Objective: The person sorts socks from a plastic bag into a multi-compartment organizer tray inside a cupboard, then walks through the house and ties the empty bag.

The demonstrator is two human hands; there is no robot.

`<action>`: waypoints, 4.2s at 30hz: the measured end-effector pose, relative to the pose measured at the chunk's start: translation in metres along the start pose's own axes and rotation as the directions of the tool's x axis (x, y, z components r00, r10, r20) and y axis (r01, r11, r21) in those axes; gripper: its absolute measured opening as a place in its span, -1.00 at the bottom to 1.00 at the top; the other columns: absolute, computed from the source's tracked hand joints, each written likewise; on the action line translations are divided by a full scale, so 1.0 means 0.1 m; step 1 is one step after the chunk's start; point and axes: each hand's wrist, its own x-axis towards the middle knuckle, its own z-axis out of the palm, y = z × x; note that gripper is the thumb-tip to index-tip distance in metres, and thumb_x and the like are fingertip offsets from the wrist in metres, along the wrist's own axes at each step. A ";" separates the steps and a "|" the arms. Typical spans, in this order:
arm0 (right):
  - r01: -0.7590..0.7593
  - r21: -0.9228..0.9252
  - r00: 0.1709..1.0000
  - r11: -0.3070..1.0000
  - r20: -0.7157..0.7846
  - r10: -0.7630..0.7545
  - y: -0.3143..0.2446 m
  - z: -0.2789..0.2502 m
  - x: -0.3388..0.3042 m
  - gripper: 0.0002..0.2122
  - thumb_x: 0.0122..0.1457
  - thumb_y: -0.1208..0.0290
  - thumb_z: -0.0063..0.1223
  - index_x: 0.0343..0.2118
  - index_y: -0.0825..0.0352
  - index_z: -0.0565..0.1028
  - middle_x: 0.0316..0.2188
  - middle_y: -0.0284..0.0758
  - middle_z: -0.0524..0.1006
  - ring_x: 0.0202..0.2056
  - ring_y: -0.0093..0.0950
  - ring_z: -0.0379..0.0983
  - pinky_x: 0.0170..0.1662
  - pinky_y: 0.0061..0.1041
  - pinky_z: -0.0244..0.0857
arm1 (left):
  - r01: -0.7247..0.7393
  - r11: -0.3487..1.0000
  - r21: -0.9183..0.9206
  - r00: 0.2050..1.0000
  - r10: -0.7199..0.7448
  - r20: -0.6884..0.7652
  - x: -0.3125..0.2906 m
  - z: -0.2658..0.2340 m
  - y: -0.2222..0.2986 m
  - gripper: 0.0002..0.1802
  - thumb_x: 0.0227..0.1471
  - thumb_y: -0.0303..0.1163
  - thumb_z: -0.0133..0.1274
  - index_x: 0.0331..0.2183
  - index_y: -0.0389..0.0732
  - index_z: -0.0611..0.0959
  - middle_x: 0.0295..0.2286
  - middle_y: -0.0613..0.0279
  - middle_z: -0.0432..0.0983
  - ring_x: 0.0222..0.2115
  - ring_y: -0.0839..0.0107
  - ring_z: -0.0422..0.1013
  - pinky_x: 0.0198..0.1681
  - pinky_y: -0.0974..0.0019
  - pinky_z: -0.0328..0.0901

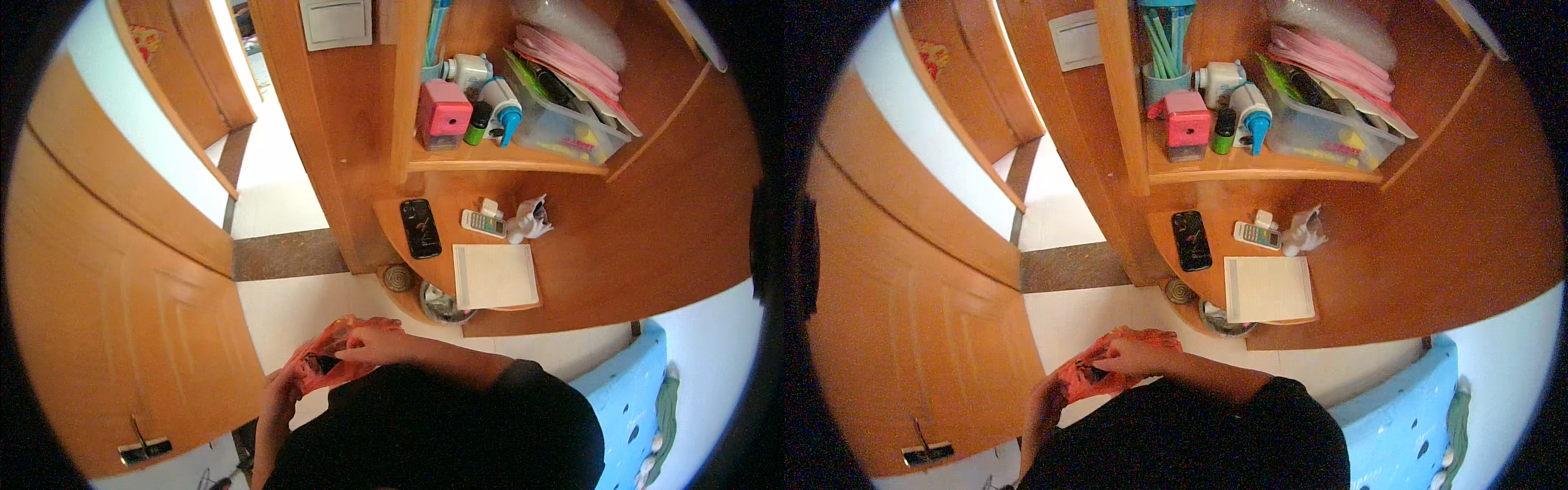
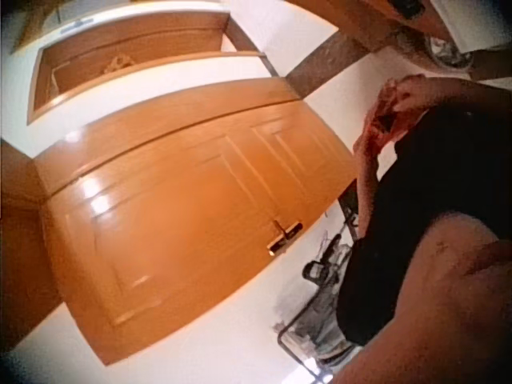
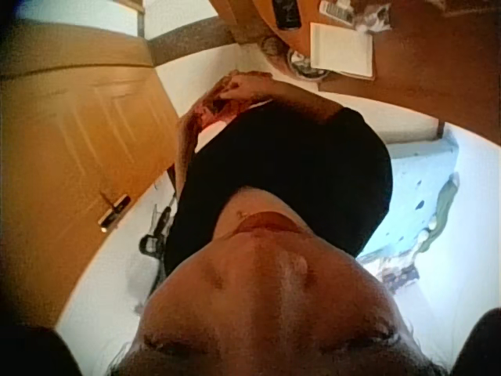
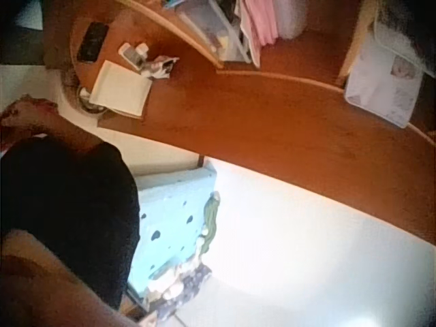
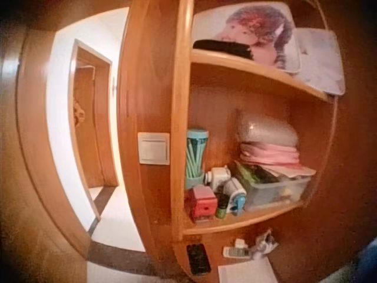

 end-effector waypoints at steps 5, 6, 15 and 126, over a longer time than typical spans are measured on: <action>0.214 -0.118 0.970 0.970 -0.088 -0.225 -0.39 0.08 0.50 -0.59 -0.02 0.04 -0.05 -0.48 0.40 0.39 -0.56 -0.21 0.43 -0.47 -0.44 0.37 -0.43 -0.52 0.22 | 0.133 0.987 0.090 0.950 -0.153 0.273 0.62 0.11 0.55 -0.60 0.02 -0.15 -0.18 -0.45 -0.33 0.50 -0.62 0.21 0.42 -0.66 0.49 0.31 -0.64 0.50 0.15; 0.156 -0.147 0.984 0.977 -0.058 -0.166 -0.35 0.14 0.73 -0.59 -0.02 0.04 -0.06 -0.47 0.42 0.40 -0.55 -0.18 0.44 -0.47 -0.41 0.37 -0.42 -0.50 0.22 | 0.162 0.978 0.129 0.923 -0.197 0.331 0.74 0.09 0.66 -0.53 0.03 -0.08 -0.23 -0.41 -0.34 0.50 -0.57 0.18 0.44 -0.61 0.44 0.34 -0.57 0.46 0.20; 0.151 -0.371 0.988 0.916 0.046 -0.144 -1.02 0.35 1.82 -0.58 0.00 0.08 -0.09 -0.47 0.47 0.42 -0.48 -0.08 0.45 -0.40 -0.24 0.38 -0.32 -0.37 0.23 | 0.380 0.911 0.158 0.721 -0.399 0.567 1.63 -0.41 1.40 -0.65 0.06 -0.24 -0.23 -0.18 -0.27 0.37 -0.26 0.11 0.36 -0.30 0.33 0.34 -0.25 0.35 0.25; -0.406 0.900 -0.104 -0.157 0.126 0.987 0.76 -0.59 3.69 -0.45 -0.10 0.01 -0.05 -0.05 0.24 0.28 -0.03 -0.18 0.24 -0.02 -0.24 0.13 0.06 -0.34 -0.10 | 0.526 0.848 -0.060 0.849 -0.528 -0.024 8.68 -0.09 5.41 -0.89 -0.14 -0.49 -0.20 -0.65 -0.17 0.35 -0.81 0.43 0.19 -0.81 0.59 0.14 -0.71 0.52 0.26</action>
